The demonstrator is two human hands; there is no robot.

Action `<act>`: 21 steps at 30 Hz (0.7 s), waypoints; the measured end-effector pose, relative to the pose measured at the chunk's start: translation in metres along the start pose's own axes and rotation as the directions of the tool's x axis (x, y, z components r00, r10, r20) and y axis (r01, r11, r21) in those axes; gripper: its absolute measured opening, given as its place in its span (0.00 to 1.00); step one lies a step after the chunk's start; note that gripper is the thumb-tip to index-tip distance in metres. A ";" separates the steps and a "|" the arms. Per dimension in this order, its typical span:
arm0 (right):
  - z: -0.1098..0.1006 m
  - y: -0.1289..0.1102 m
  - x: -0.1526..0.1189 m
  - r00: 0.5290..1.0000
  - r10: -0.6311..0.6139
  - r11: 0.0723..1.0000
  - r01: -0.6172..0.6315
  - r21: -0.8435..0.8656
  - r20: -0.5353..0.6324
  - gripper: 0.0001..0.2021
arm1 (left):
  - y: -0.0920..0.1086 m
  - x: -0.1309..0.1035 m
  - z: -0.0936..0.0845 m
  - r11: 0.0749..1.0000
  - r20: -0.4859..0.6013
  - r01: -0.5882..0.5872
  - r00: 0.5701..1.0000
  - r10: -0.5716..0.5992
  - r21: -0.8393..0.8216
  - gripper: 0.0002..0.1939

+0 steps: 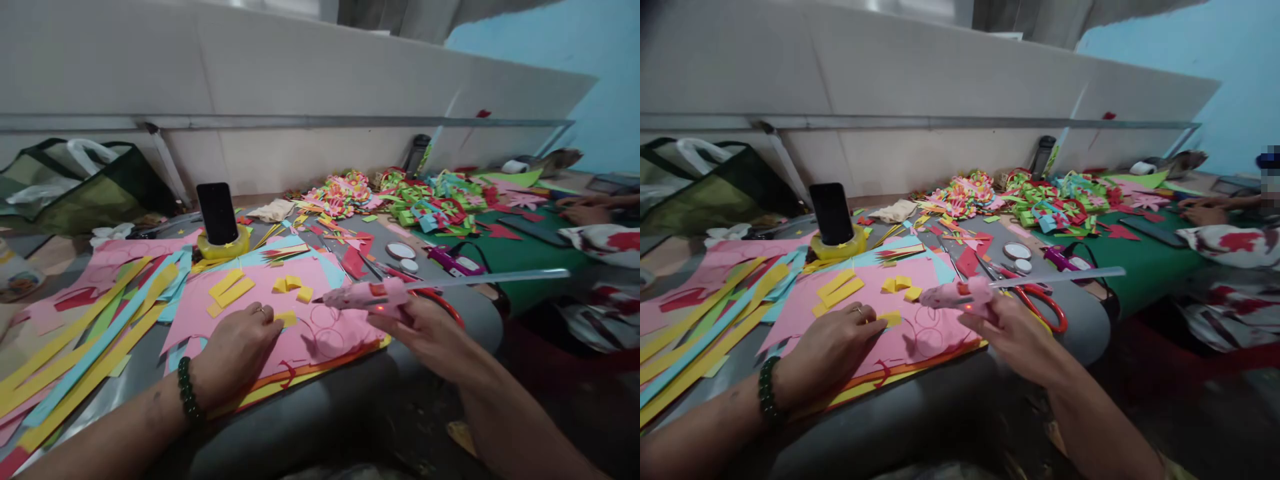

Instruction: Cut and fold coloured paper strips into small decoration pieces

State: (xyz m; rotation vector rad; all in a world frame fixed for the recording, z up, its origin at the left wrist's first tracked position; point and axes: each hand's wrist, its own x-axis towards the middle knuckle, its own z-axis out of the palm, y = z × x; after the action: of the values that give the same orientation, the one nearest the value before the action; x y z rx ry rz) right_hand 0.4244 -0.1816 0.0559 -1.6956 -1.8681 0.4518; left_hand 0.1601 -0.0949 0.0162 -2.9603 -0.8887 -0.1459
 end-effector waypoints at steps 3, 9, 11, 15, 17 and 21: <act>0.016 -0.009 0.009 0.996 -0.038 0.996 0.045 -0.082 0.085 0.15 | 0.000 -0.001 -0.001 1.000 -0.004 0.007 1.000 -0.007 -0.006 0.12; 0.030 -0.012 0.020 0.986 -0.053 0.989 0.073 -0.127 0.157 0.15 | 0.000 0.000 0.000 1.000 -0.016 0.009 1.000 -0.009 0.012 0.12; 0.032 -0.012 0.022 0.989 -0.045 0.988 0.065 -0.139 0.144 0.15 | 0.000 0.000 0.000 1.000 -0.012 0.013 1.000 -0.013 0.014 0.12; 0.034 -0.013 0.022 0.987 -0.046 0.988 0.068 -0.142 0.152 0.13 | 0.001 0.001 -0.001 1.000 0.000 0.016 1.000 -0.016 0.010 0.11; 0.034 -0.014 0.018 0.987 -0.030 0.982 0.058 -0.179 0.156 0.14 | 0.001 0.001 -0.001 1.000 0.003 0.019 1.000 -0.019 0.013 0.11; 0.033 -0.013 0.010 0.992 -0.012 0.962 0.046 -0.271 0.126 0.18 | 0.002 0.000 -0.002 1.000 0.009 0.014 1.000 -0.014 0.010 0.10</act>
State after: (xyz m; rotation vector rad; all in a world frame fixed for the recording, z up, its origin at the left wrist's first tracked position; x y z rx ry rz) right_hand 0.3936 -0.1691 0.0393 -1.8505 -2.1229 0.3032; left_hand 0.1611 -0.0963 0.0180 -2.9485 -0.9082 -0.1281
